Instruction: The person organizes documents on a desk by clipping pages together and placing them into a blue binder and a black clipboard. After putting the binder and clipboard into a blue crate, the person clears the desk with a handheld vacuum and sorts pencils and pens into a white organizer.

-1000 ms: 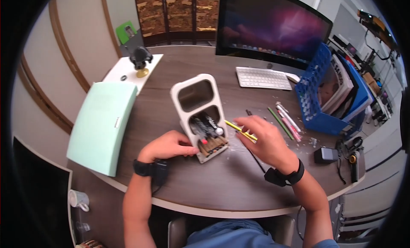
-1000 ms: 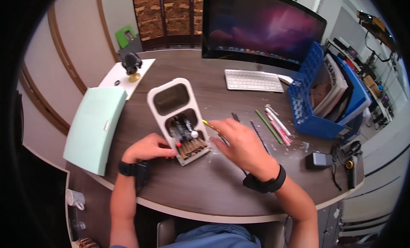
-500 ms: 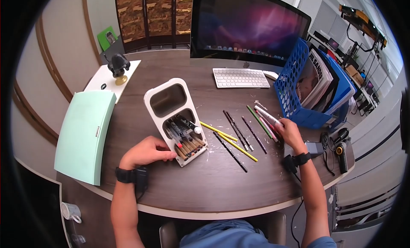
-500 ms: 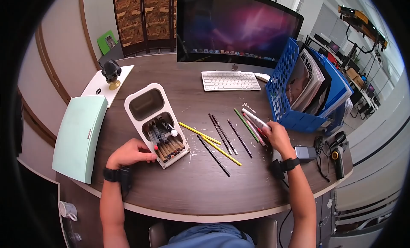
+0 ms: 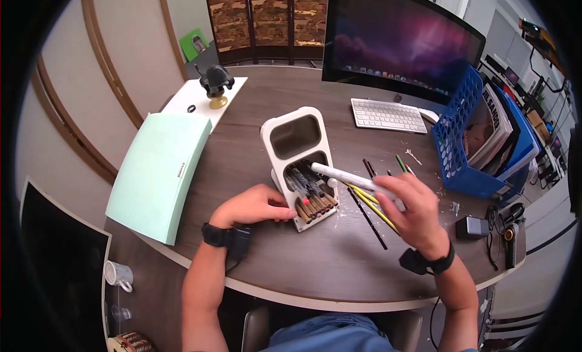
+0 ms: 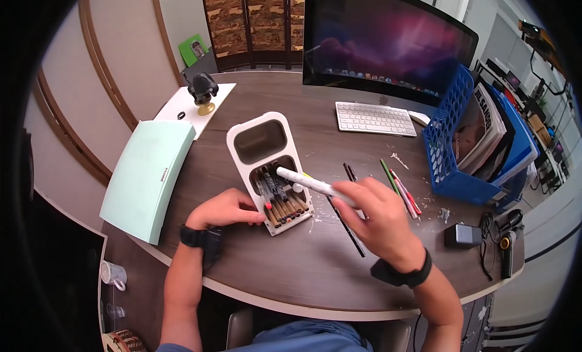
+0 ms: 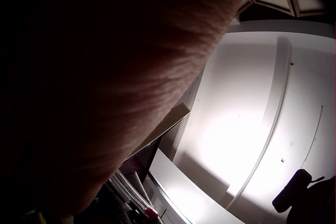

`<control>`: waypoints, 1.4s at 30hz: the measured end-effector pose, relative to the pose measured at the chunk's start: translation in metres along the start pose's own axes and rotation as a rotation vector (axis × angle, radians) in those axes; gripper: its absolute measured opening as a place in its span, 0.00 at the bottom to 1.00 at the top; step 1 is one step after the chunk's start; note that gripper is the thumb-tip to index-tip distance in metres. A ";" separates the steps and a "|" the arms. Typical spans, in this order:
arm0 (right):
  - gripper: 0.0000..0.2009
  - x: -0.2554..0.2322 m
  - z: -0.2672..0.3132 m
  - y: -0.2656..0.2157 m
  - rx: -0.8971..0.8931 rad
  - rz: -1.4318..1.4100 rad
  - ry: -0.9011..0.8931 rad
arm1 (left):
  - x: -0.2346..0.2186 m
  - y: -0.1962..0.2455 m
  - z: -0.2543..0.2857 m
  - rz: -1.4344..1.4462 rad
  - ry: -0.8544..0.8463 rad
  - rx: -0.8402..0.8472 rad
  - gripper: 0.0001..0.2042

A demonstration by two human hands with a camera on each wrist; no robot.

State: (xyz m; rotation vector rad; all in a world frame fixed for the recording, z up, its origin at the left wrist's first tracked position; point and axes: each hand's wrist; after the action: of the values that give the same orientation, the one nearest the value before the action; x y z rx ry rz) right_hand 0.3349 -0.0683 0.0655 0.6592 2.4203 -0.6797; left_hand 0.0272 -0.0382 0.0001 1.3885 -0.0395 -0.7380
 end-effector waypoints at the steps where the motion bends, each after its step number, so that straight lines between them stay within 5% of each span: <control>1: 0.12 0.010 -0.005 -0.001 -0.029 0.031 -0.026 | 0.000 0.000 0.000 0.009 -0.007 -0.004 0.16; 7: 0.13 0.057 -0.021 -0.009 -0.065 0.046 -0.122 | 0.000 -0.005 -0.002 0.017 -0.016 0.034 0.18; 15: 0.13 0.046 -0.017 -0.008 0.033 -0.032 -0.273 | 0.000 -0.002 0.000 -0.044 -0.019 0.041 0.19; 18: 0.12 0.056 -0.026 -0.009 -0.038 -0.024 -0.115 | 0.001 -0.004 0.000 0.000 -0.019 0.024 0.19; 28: 0.12 0.068 -0.032 -0.010 -0.212 -0.145 -0.221 | -0.001 -0.005 0.002 -0.007 0.005 0.028 0.16; 33: 0.10 0.009 -0.009 0.043 0.237 -0.082 -0.149 | 0.002 -0.001 -0.001 0.018 0.014 -0.014 0.14; 37: 0.12 -0.045 0.034 0.118 0.559 0.346 -0.265 | 0.002 -0.002 0.001 0.032 0.015 -0.004 0.16; 40: 0.17 -0.057 0.078 0.147 0.743 0.474 -0.453 | 0.001 -0.003 0.000 0.031 0.007 -0.011 0.16; 42: 0.17 -0.055 0.099 0.152 0.682 0.432 -0.461 | 0.001 -0.001 0.001 0.037 0.007 -0.017 0.15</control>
State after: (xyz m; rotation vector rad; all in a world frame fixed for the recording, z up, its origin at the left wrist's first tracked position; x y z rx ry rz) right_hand 0.4975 -0.0281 -0.0222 1.1013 1.5319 -1.3049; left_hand 0.0275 -0.0394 -0.0017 1.3705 -0.0532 -0.7011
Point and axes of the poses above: each hand's wrist, its own z-axis away from the middle knuckle, its own x-axis out of the palm, y = z × x, and after that the axes turned 6 degrees about y, right-handed
